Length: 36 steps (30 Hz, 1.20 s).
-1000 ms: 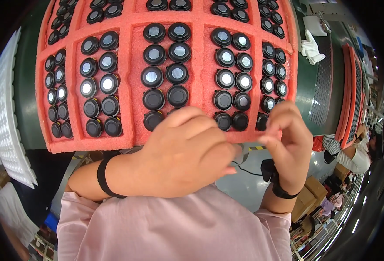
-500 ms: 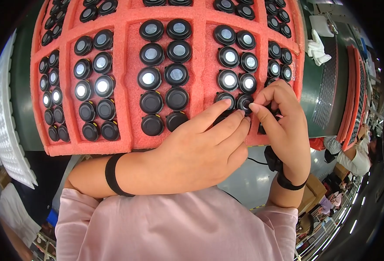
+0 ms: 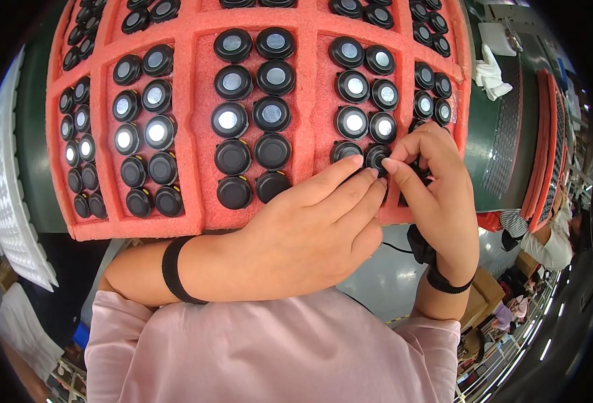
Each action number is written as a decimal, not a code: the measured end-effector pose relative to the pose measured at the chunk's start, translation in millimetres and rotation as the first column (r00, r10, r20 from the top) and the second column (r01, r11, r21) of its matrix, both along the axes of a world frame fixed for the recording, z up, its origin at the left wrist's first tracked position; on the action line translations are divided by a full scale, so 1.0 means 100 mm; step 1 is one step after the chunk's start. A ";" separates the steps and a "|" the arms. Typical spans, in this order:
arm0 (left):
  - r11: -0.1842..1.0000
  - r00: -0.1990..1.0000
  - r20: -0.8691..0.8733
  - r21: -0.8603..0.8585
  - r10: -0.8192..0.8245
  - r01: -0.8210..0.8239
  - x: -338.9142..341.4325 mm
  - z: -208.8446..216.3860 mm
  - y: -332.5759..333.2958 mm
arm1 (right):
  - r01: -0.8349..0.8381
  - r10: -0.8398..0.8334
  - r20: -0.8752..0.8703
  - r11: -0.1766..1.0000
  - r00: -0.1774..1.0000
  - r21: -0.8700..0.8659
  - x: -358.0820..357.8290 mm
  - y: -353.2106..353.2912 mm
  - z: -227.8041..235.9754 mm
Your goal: The person peels small black stickers from a plastic sheet and presses them onto the centers of round black components arranged in a foam tray. Each sticker is applied individually to a component before another is removed from the sheet.
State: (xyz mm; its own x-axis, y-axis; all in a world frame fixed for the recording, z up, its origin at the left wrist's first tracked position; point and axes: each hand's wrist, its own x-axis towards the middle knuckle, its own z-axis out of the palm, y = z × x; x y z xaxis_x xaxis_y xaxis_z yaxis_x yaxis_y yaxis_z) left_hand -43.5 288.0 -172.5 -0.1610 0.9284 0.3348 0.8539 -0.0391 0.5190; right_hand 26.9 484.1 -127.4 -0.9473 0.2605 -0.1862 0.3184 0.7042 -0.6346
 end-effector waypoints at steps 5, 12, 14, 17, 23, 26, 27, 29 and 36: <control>1.000 1.000 -0.008 -0.010 -0.009 0.009 0.00 0.01 0.00 | 0.014 -0.013 0.024 1.000 1.000 -0.014 0.01 0.01 0.01; 1.000 1.000 -0.002 -0.008 -0.012 0.012 -0.01 0.00 0.00 | 0.061 -0.057 0.041 0.991 0.998 -0.118 0.01 0.03 0.01; 1.000 1.000 0.000 -0.007 -0.012 0.012 0.00 0.00 0.00 | 0.058 -0.054 0.041 0.993 0.998 -0.107 0.01 0.03 0.00; 1.000 1.000 0.004 -0.005 -0.011 0.011 0.00 -0.01 -0.01 | 0.050 -0.047 0.040 0.995 0.998 -0.086 0.01 0.03 -0.01; 1.000 1.000 0.007 -0.012 -0.017 0.017 0.00 0.01 0.00 | 0.039 -0.038 0.024 0.998 0.999 -0.044 0.00 0.00 -0.01; 1.000 1.000 0.007 -0.015 -0.020 0.020 0.00 0.01 0.00 | 0.032 -0.032 0.018 0.999 0.999 -0.029 0.00 0.00 -0.01; 1.000 1.000 0.008 -0.017 -0.021 0.021 0.00 0.01 0.00 | 0.028 -0.028 0.013 0.999 1.000 -0.017 0.00 0.00 -0.02; 1.000 1.000 0.010 -0.018 -0.022 0.022 0.00 0.00 0.00 | 0.024 -0.024 0.008 1.000 1.000 -0.005 -0.01 -0.01 -0.02; 1.000 1.000 0.017 -0.013 -0.014 0.014 0.01 -0.01 -0.02 | 0.031 -0.029 -0.037 0.999 0.999 0.035 0.00 -0.03 -0.08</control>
